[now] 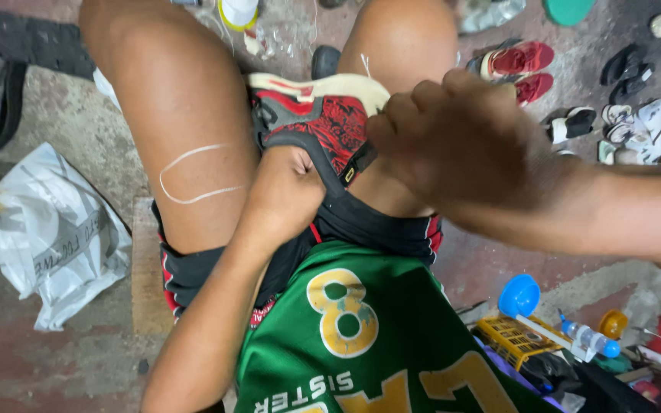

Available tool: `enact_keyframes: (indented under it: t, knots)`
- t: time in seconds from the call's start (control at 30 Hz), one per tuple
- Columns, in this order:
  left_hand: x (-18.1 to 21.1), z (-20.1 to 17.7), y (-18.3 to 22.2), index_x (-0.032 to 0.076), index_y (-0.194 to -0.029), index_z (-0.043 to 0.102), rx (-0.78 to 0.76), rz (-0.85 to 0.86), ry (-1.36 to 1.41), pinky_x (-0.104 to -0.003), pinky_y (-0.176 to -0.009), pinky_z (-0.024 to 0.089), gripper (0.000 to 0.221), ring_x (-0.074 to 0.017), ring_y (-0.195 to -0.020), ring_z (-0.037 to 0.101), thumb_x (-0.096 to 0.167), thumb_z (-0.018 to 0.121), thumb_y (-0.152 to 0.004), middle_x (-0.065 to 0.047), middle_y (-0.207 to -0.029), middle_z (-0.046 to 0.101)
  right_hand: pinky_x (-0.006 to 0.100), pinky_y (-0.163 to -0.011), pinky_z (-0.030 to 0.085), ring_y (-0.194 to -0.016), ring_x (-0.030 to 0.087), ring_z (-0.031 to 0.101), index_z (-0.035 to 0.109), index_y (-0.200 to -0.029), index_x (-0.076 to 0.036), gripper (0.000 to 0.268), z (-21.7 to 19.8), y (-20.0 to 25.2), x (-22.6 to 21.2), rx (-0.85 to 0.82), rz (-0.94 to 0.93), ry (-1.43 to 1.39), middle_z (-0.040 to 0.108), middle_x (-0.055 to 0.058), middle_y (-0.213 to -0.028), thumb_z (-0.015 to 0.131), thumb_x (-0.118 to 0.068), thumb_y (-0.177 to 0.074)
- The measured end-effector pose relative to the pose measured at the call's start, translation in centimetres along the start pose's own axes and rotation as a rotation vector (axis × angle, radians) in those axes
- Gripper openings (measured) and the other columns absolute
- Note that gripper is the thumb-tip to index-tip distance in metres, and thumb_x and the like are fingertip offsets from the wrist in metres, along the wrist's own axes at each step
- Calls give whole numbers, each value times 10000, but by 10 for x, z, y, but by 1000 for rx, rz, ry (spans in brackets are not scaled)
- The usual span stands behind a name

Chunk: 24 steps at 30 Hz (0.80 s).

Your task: The person is stitching the sole of a sneaker using a needle and thread while holding the shoe in their lap.

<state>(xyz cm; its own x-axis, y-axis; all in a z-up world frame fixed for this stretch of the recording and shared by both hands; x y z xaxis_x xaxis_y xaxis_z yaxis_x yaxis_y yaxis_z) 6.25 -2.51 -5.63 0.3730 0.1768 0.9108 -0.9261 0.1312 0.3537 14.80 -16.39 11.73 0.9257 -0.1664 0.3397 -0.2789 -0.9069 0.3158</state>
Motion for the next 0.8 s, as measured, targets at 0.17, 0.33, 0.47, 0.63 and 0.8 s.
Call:
enact_keyframes:
  t: [0.17, 0.33, 0.47, 0.63, 0.8]
  knots:
    - [9, 3, 2, -9, -967, 738, 31, 122, 24, -270, -641, 507, 186, -51, -693, 567, -23, 569, -892, 2, -765, 702, 292, -675, 489, -762, 167, 641, 644, -818, -149, 111, 1, -9, 2, -20, -8, -9, 626, -8, -762, 666, -206, -726]
    - [11, 3, -6, -3, -1042, 736, -16, 298, 92, -249, -806, 538, 298, -43, -879, 657, -62, 507, -861, 13, -959, 763, 245, -639, 499, -724, 151, 649, 630, -752, -175, 39, 0, -7, 11, -53, -46, 167, 603, -27, -710, 648, -195, -780]
    - [6, 7, -5, -4, -983, 762, -23, 102, 93, -271, -700, 528, 290, -69, -767, 620, -59, 508, -855, -7, -858, 747, 251, -587, 512, -664, 148, 666, 637, -716, -170, 146, 1, -4, 11, -62, -53, 116, 619, -7, -693, 644, -245, -841]
    - [8, 7, -5, 2, -1006, 756, -43, 180, 147, -240, -746, 529, 275, -41, -811, 637, -31, 509, -891, 23, -894, 757, 277, -650, 548, -670, 175, 702, 699, -755, -169, 269, 4, 2, 17, 28, -11, 92, 690, 17, -719, 649, -375, -920]
    - [7, 6, -6, -8, -953, 763, -38, 111, 115, -248, -677, 506, 273, -45, -742, 590, -36, 503, -872, 32, -824, 715, 293, -563, 539, -633, 166, 705, 727, -736, -197, 348, 5, 3, 20, 7, 38, 132, 686, 16, -658, 636, -455, -950]
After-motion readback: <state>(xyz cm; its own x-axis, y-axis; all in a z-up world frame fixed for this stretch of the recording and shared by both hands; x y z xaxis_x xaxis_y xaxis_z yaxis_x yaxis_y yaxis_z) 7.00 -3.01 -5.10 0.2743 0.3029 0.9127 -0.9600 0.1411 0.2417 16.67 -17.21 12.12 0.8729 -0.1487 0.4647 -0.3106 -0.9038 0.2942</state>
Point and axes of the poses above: each hand's wrist, its own y-axis away from the middle knuckle, its own z-axis out of the palm, x = y × z, the point moved 1 cm from there along -y, towards the middle knuckle
